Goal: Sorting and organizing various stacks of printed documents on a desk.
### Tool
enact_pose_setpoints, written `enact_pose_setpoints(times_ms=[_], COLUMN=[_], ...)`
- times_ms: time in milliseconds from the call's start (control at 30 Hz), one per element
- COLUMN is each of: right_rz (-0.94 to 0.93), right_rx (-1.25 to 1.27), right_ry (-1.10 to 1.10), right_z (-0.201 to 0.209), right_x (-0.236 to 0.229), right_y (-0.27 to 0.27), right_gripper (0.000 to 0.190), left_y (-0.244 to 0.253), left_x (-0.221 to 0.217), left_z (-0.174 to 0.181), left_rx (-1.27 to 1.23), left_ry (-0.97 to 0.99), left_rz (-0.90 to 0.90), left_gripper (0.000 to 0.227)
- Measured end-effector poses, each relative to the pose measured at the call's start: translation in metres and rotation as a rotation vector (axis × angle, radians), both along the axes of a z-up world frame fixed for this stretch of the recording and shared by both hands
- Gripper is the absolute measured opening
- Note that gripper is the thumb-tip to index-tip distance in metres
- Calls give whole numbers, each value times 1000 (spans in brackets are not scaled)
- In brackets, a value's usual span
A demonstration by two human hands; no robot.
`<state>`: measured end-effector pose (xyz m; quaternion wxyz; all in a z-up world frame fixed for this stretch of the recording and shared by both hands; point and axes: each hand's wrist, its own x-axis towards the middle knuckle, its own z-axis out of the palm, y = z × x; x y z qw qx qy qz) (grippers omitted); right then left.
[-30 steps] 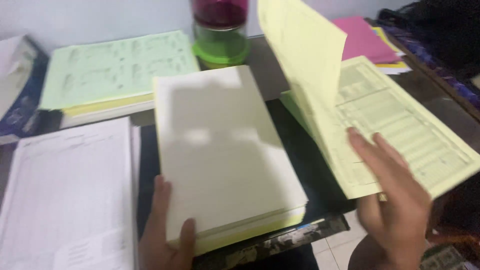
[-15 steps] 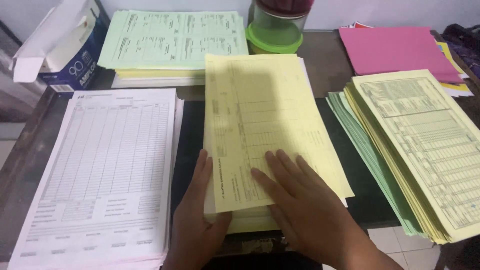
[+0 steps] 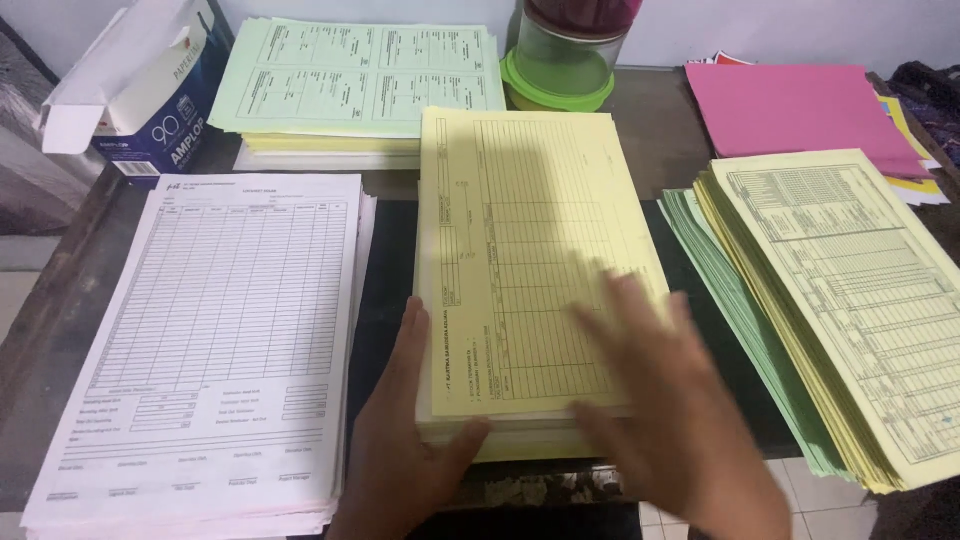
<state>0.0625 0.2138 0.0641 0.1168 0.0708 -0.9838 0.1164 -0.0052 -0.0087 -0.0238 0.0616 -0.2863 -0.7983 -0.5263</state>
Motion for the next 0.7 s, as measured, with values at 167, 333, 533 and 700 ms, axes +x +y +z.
enact_pose_setpoints(times_ms=[167, 333, 533, 700], right_rz=[-173, -258, -281, -269], right_rx=[-498, -861, -1049, -1099], right_ry=[139, 72, 162, 128], right_z=[-22, -50, -58, -63], right_x=[19, 20, 19, 16], right_y=[36, 37, 22, 25], right_gripper=[62, 71, 83, 78], left_y=[2, 4, 4, 4], left_x=[3, 8, 6, 7], left_z=[11, 23, 13, 15], left_rx=[79, 110, 72, 64], left_ry=[-40, -109, -54, -80], left_rz=[-54, -59, -22, -19], left_gripper=[69, 62, 60, 59])
